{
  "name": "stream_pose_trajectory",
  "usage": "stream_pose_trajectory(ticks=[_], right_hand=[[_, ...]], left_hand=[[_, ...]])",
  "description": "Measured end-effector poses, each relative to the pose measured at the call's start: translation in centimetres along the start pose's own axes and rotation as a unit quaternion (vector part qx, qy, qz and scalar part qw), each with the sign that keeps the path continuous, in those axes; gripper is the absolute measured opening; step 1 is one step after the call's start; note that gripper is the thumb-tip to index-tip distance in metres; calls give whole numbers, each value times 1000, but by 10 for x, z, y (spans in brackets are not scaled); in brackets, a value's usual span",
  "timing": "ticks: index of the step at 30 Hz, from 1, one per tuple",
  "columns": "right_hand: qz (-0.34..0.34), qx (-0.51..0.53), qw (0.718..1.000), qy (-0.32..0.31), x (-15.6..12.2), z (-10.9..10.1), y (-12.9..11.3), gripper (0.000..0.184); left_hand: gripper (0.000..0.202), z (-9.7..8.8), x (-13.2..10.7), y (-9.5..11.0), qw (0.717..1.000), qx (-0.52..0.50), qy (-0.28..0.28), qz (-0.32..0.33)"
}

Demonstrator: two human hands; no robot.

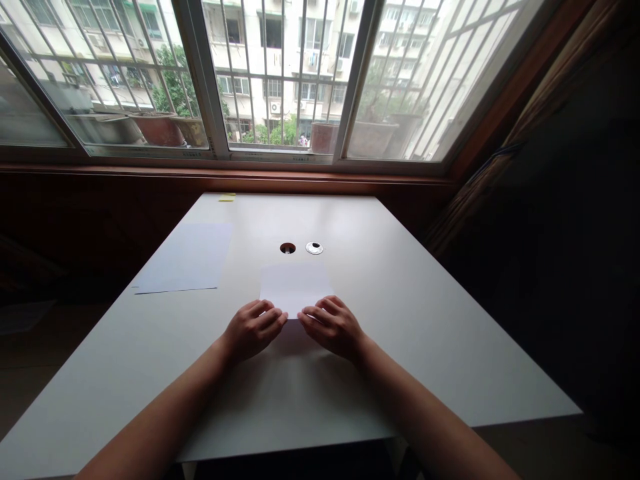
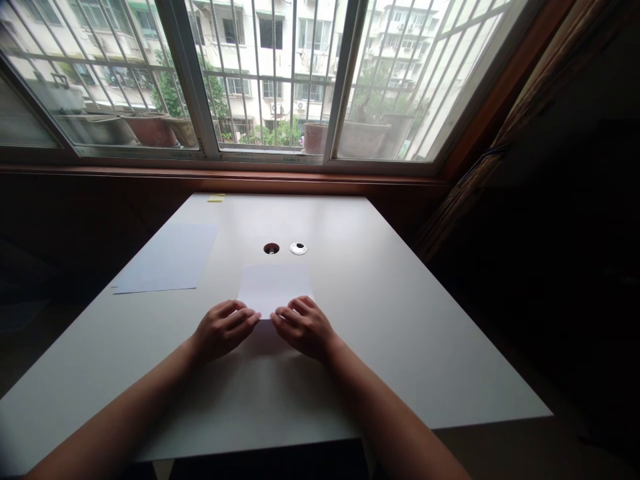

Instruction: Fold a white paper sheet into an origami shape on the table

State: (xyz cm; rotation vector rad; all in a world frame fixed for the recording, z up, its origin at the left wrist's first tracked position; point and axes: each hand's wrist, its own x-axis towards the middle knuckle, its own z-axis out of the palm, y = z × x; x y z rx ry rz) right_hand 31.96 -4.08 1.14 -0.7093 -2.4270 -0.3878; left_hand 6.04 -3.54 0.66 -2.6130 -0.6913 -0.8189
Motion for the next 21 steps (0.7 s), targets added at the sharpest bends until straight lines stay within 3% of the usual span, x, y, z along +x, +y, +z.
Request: stream_pose_trajectory(ticks=[7, 21], right_hand=[[15, -7, 1000, 2, -4, -3, 3, 15], [95, -42, 993, 58, -37, -23, 45, 16]], left_hand=[[22, 1, -2, -3, 1000, -7, 19, -3], [31, -10, -15, -21, 995, -31, 75, -62]])
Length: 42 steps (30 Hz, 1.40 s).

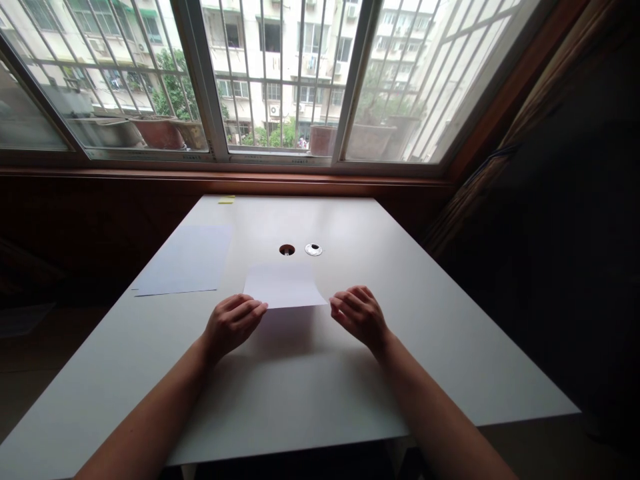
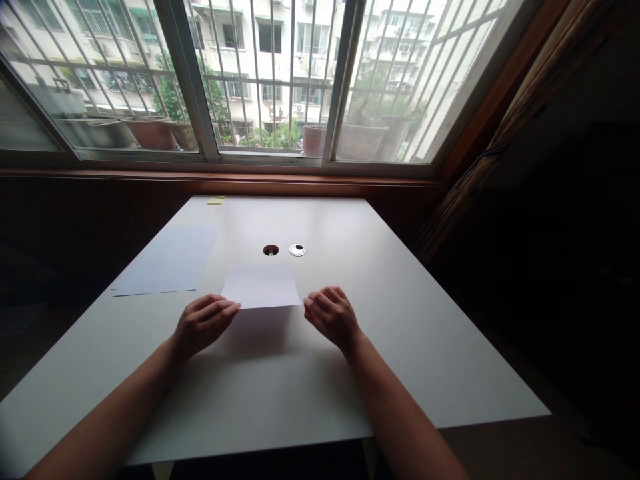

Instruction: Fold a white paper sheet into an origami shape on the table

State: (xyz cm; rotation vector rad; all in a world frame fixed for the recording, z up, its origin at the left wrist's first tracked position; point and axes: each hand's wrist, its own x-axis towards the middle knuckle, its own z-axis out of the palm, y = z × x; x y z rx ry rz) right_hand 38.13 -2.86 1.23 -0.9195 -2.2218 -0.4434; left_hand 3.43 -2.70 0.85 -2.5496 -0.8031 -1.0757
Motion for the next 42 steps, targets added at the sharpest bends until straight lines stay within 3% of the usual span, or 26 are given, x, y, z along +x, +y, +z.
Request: stream_pose_trajectory(ticks=[6, 14, 21, 29, 34, 36, 38, 42], right_hand=[[59, -10, 997, 44, -5, -3, 9, 16], [-32, 38, 998, -48, 11, 8, -22, 26], [-20, 41, 997, -57, 9, 11, -22, 17], [3, 36, 998, -45, 1, 6, -8, 18], [86, 89, 992, 13, -8, 0, 7, 20], [142, 157, 976, 48, -8, -1, 8, 18], [211, 246, 943, 78, -7, 0, 6, 13], [352, 435, 823, 98, 0, 7, -1, 13]], left_hand=[[28, -3, 1, -4, 1000, 1, -10, -5], [25, 4, 4, 7, 999, -1, -32, 22], [29, 4, 4, 8, 999, -13, -41, 22], [29, -3, 0, -4, 1000, 5, -27, -3], [25, -7, -7, -18, 996, 25, 42, -79], [24, -7, -8, -21, 992, 15, 58, -113], [25, -7, -8, -21, 988, -7, 61, -144], [41, -3, -3, -17, 968, -87, 71, -226]])
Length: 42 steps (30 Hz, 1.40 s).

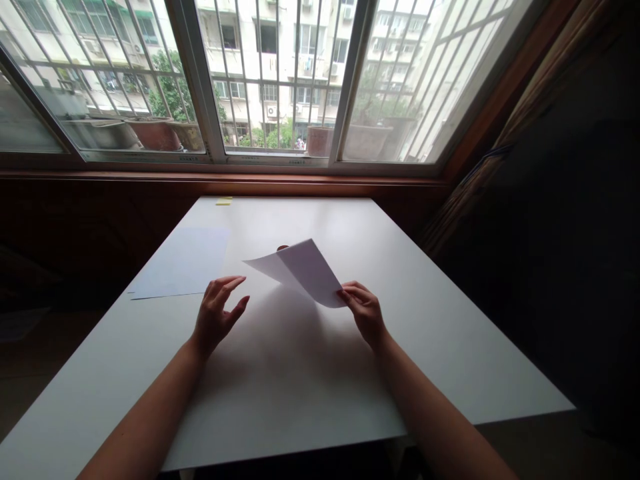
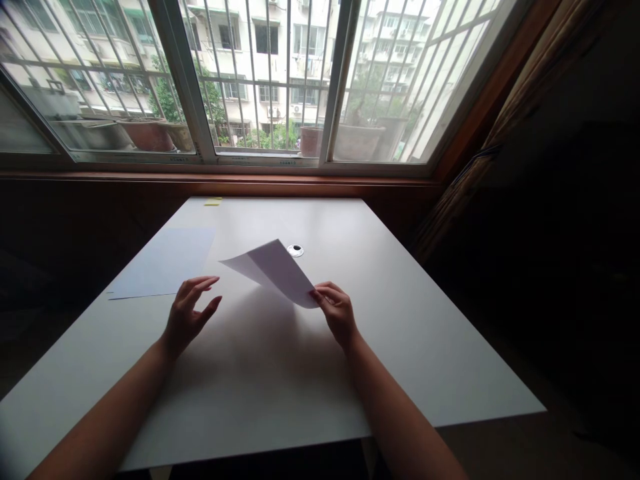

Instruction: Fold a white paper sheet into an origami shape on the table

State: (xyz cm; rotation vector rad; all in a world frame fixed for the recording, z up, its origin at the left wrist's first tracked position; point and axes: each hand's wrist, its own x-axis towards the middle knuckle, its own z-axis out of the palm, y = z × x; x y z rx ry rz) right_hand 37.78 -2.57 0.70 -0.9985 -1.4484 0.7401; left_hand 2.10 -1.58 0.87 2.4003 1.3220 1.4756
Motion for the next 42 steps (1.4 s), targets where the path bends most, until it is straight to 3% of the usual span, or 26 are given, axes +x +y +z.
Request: stream_pose_trajectory(ticks=[3, 6, 12, 15, 19, 23, 27, 34, 37, 42], right_hand=[[100, 123, 987, -14, 1, 7, 1, 18], [158, 221, 962, -18, 1, 10, 3, 18], [258, 330, 908, -9, 1, 9, 11, 17], [294, 327, 898, -2, 1, 11, 15, 18], [315, 306, 898, -8, 2, 16, 15, 21], [327, 296, 897, -18, 2, 18, 14, 26], [364, 323, 873, -33, 2, 18, 9, 33], [391, 348, 837, -157, -1, 21, -23, 29], [421, 359, 805, -215, -3, 23, -33, 33], [430, 358, 792, -243, -5, 26, -33, 41]], left_hand=[[53, 7, -1, -1, 992, -99, -21, -74], [62, 16, -5, -7, 967, -193, -30, -164], [78, 23, -6, -13, 866, -391, -65, -304], [92, 21, -4, -8, 839, -417, -96, -336], [102, 18, -1, 2, 819, -428, -127, -361], [108, 15, 2, 8, 825, -412, -123, -366], [107, 11, 4, 12, 817, -426, -114, -371], [103, 10, 2, 17, 794, -469, -145, -357], [101, 13, -1, 19, 787, -476, -171, -352], [105, 18, -2, 20, 778, -487, -216, -332]])
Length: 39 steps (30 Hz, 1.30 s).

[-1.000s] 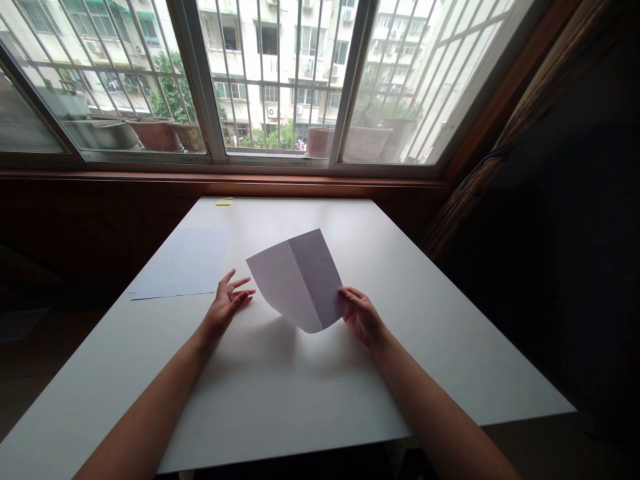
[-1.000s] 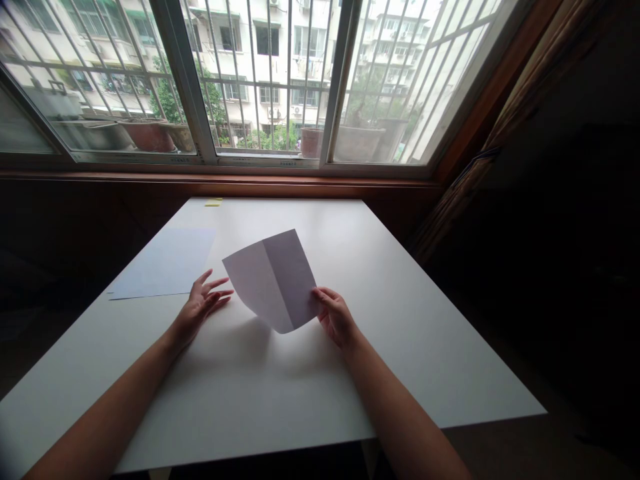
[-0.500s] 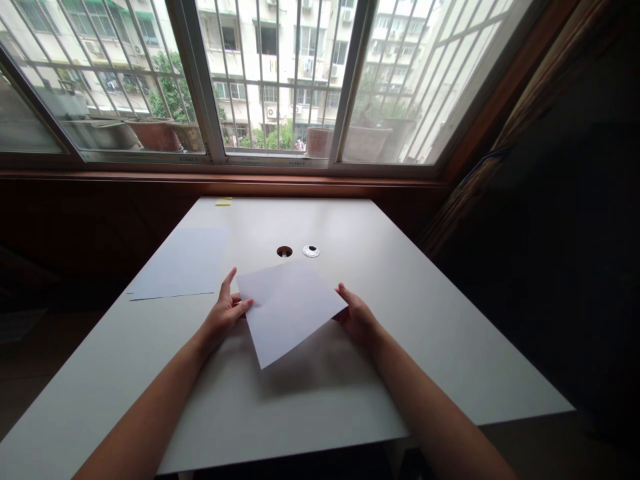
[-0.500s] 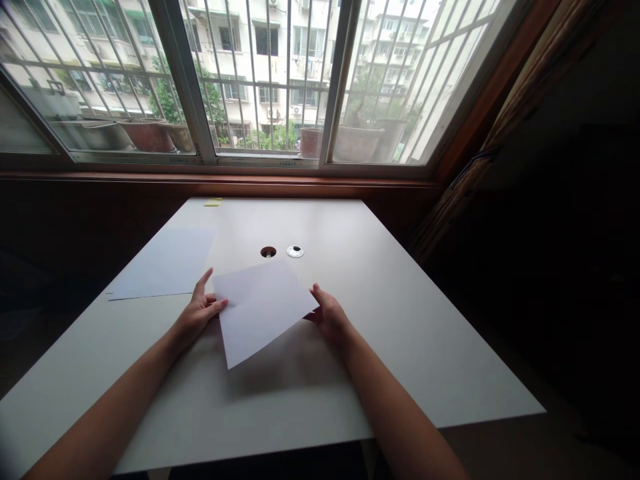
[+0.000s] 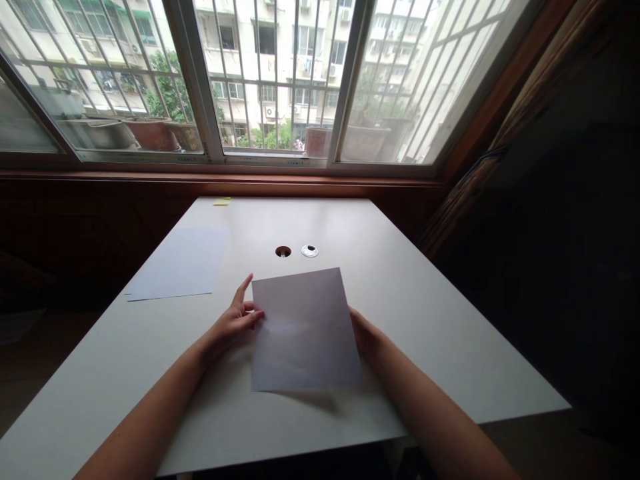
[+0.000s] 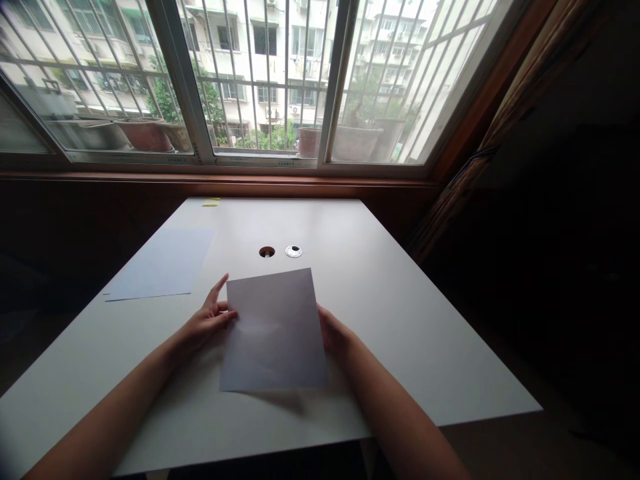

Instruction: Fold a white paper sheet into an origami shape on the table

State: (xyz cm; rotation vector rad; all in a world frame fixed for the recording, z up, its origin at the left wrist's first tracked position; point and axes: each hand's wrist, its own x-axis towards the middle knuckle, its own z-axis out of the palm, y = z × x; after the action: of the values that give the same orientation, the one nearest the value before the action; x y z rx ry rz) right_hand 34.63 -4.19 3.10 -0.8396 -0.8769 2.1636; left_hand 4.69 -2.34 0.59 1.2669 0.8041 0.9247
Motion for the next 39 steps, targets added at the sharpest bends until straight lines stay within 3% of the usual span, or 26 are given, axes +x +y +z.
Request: stream_pose_trajectory(ticks=[8, 11, 14, 17, 19, 23, 25, 27, 30, 33, 39], right_hand=[[-22, 14, 999, -40, 1, 1, -2, 66], [-105, -2, 994, 23, 5, -7, -1, 64], [-205, -33, 974, 91, 7, -22, -3, 56], [-255, -41, 958, 125, 6, -33, -9, 42], [-293, -48, 943, 150, 3, -34, -15, 32], [-342, -138, 916, 160, -9, -27, -33, 21], [-376, -195, 897, 131, -17, -24, -44, 20], [-363, -263, 890, 88, -25, -22, -53, 21], [-300, -364, 880, 49, -35, -27, -61, 18], [-246, -461, 853, 17, -38, -36, -57, 14], [-223, -554, 800, 53, -26, -45, -35, 18]], left_hand=[[104, 1, 2, 0, 1000, -1, 7, -14], [102, 0, 2, -1, 1000, 2, 27, -11], [94, -1, 4, -2, 996, 2, 87, 7], [78, -5, 4, 0, 984, 17, 162, 70], [56, -9, 1, 3, 970, 55, 202, 125], [14, -18, -12, 22, 921, 189, 251, 231], [11, -21, -21, 36, 891, 253, 221, 306], [15, -24, -29, 49, 860, 319, 170, 361], [15, -29, -37, 55, 846, 387, 98, 352], [19, -36, -41, 45, 846, 425, 0, 321], [30, -39, -52, 27, 833, 467, -149, 258]])
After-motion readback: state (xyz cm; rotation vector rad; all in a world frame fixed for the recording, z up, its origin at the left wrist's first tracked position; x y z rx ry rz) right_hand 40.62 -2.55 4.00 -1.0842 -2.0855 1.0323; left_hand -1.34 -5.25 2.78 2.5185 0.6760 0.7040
